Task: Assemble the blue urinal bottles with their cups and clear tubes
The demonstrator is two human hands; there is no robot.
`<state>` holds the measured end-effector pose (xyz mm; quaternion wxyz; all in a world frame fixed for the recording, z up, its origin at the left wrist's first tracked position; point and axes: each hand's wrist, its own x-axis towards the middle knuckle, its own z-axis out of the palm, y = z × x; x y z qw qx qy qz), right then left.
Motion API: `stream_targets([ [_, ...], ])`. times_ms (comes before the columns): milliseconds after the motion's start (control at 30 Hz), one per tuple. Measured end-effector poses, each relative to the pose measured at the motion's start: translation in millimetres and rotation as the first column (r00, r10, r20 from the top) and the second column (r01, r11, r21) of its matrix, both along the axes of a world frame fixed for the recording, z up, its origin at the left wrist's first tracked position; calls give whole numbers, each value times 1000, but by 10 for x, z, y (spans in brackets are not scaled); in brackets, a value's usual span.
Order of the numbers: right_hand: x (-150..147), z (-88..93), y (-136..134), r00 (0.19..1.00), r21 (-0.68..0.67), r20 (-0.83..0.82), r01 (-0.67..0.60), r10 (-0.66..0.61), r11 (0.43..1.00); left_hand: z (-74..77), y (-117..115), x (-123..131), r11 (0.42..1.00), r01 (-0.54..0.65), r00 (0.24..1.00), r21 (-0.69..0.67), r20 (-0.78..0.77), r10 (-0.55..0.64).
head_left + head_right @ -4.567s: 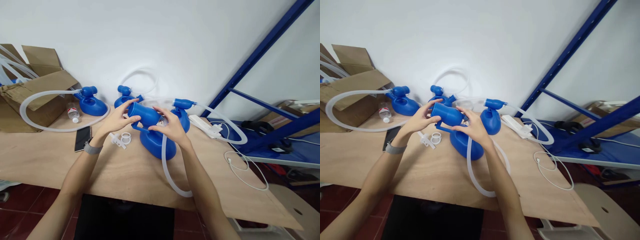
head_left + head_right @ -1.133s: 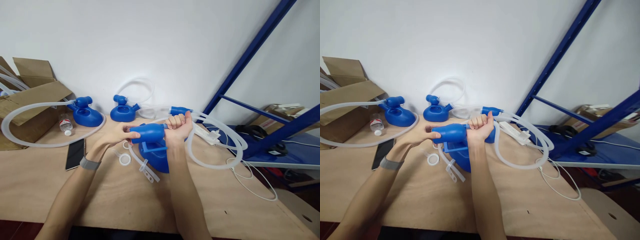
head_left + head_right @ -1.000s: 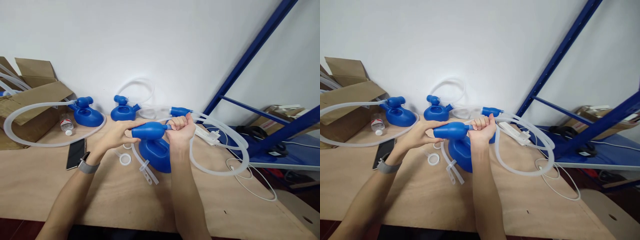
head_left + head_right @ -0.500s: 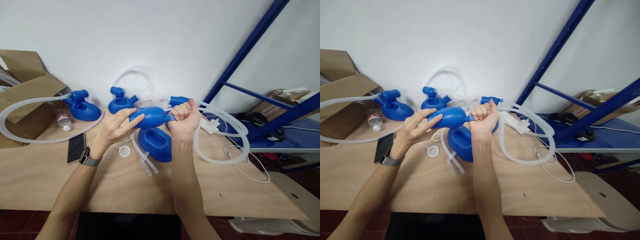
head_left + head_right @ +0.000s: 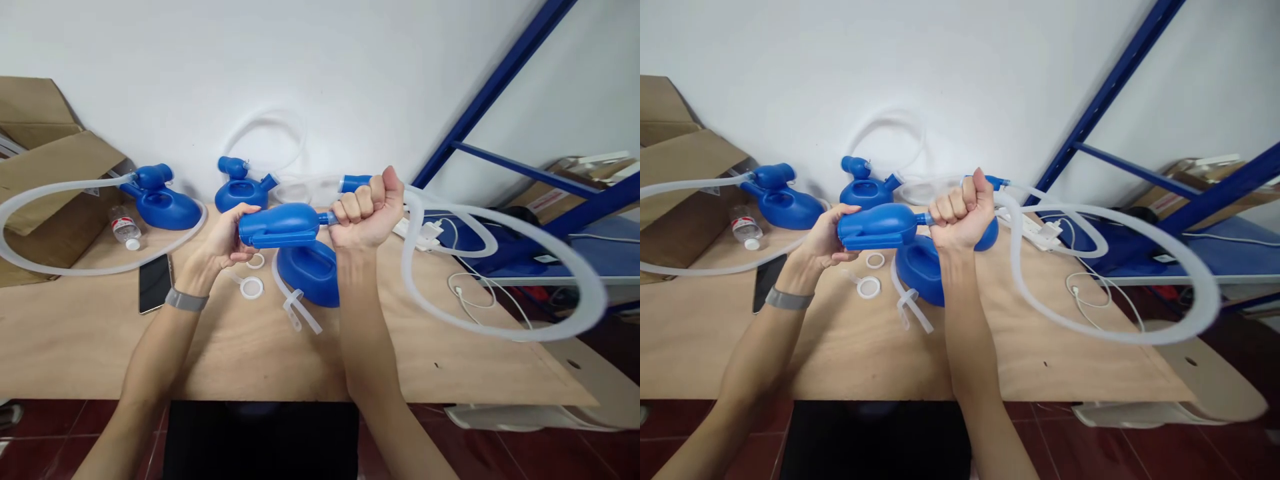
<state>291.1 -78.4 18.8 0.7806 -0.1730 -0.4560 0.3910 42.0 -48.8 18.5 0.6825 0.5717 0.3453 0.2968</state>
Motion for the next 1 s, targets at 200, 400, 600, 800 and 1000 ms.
stream_targets([
  [200, 237, -94, 112, 977, -30, -206, 54, -59, 998, 96, -97, -163, 878, 106, 987, 467, -156, -36],
  [400, 728, -214, 170, 623, -213, -742, 131, -247, 968, 293, -83, -575, 476, -40, 900, 878, -175, 399],
  [600, 646, -381, 332, 759, -420, -572, 55, -311, 906, 131, 195, -677, 497, 268, 643, 825, -537, 546],
  [800, 515, -237, 153, 978, -341, -172, 49, -114, 939, -52, 391, -778, 600, 304, 413, 740, -670, 617],
  [1000, 293, -324, -113, 649, -150, 730, 458, -214, 876, -149, 476, -870, 654, 304, 330, 692, -721, 609],
])
